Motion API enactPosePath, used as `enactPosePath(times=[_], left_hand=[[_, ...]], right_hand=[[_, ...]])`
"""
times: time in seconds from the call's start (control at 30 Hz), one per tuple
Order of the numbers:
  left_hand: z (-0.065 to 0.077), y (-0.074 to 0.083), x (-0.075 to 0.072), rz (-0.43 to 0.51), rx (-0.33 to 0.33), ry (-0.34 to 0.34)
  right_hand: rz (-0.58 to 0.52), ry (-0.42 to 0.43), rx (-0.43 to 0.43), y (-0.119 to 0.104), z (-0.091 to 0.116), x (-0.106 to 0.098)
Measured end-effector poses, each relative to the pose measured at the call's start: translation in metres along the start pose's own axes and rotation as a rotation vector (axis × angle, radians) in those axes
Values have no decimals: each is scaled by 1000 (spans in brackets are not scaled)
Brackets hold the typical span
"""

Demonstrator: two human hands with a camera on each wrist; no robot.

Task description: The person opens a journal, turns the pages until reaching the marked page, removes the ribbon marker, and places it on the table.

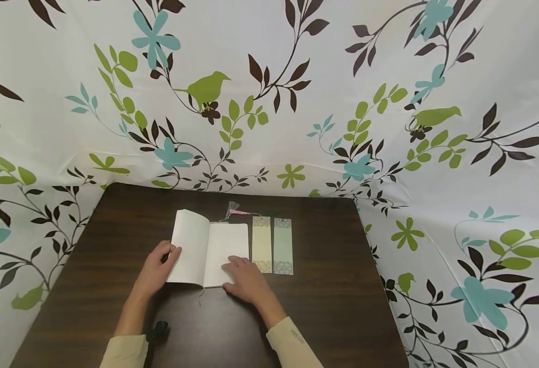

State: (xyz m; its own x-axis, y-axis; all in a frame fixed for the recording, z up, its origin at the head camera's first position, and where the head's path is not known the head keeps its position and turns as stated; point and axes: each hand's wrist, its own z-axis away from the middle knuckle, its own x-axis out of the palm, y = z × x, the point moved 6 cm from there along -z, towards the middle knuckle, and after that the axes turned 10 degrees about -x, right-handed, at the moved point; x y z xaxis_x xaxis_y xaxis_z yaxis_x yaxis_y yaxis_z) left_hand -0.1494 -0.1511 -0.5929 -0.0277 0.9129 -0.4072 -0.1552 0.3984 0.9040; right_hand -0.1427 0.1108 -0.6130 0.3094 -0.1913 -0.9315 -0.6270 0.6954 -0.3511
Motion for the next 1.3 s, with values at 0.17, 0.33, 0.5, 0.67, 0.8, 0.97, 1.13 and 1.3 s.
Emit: enactPosePath(times=[0.17, 0.33, 0.5, 0.67, 0.8, 0.97, 1.13, 1.3], left_hand=[[1, 1, -1, 0, -7, 4], [2, 0, -2, 4, -6, -5], [3, 1, -3, -13, -21, -4], [4, 0, -3, -26, -41, -6], [4, -1, -3, -39, -45, -9], [5, -2, -4, -50, -63, -14], [4, -3, -4, -75, -98, -35], [3, -4, -3, -61, -124, -61]], right_hand=[[-40, -4, -4, 3, -2, -2], [-62, 15, -8, 4, 0, -5], [25, 47, -54, 4, 3, -7], [99, 75, -63, 4, 5, -9], [82, 137, -3, 9, 7, -8], [-8, 272, 83, 15, 6, -9], [-204, 423, 106, 13, 4, -10], [-422, 527, 159, 8, 1, -11]])
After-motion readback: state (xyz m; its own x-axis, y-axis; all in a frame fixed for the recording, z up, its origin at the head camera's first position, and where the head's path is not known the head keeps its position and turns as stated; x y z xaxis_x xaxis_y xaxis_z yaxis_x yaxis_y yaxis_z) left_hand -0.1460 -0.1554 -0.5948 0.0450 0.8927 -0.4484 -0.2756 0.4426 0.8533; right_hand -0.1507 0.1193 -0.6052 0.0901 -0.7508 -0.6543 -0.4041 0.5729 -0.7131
